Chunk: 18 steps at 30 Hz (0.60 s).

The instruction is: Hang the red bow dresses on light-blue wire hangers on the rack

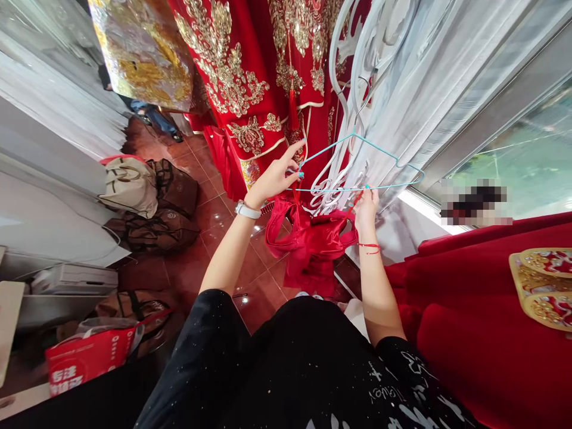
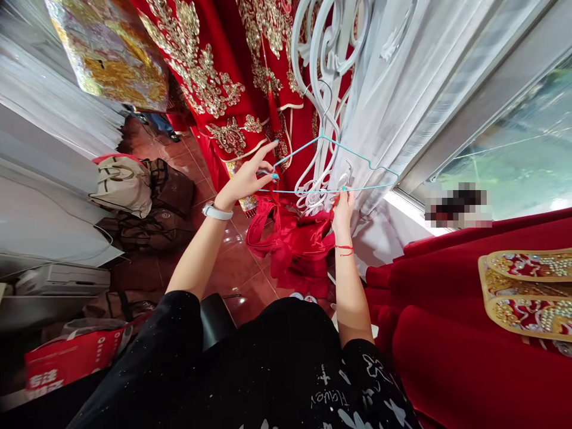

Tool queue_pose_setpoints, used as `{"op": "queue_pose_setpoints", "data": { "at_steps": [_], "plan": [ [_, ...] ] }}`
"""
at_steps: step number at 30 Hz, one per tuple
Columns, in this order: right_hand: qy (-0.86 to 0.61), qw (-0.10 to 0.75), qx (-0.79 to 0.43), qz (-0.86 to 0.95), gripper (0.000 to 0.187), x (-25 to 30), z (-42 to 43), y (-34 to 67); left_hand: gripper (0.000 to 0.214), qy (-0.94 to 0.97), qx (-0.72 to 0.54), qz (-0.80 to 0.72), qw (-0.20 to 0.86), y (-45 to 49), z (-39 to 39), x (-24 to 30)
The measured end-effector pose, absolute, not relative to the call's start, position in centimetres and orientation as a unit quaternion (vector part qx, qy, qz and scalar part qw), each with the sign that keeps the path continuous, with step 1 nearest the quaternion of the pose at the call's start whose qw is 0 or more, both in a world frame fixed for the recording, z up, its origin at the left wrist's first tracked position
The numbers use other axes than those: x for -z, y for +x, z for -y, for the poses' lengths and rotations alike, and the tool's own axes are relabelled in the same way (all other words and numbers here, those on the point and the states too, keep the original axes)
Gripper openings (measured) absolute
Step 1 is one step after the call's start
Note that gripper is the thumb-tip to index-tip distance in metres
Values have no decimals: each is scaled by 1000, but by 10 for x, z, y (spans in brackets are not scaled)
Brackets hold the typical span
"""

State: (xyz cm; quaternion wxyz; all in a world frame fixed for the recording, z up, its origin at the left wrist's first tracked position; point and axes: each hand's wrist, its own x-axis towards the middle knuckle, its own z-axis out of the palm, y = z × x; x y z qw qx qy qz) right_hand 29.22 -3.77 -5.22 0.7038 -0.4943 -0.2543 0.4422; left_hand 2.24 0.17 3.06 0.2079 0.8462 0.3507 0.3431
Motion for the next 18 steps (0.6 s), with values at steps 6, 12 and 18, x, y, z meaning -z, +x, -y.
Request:
{"op": "queue_pose_setpoints", "data": {
  "at_steps": [6,12,18],
  "plan": [
    [-489,697,-444,280,18,51,50,316,28,847,-307,-402,161,30,1,-21],
    [-462,707,-427,323,49,43,91,372,26,852,-305,-396,158,18,-8,-26],
    [-526,697,-302,382,89,19,142,416,28,868,-276,-372,180,5,-9,-34]
  ]
}}
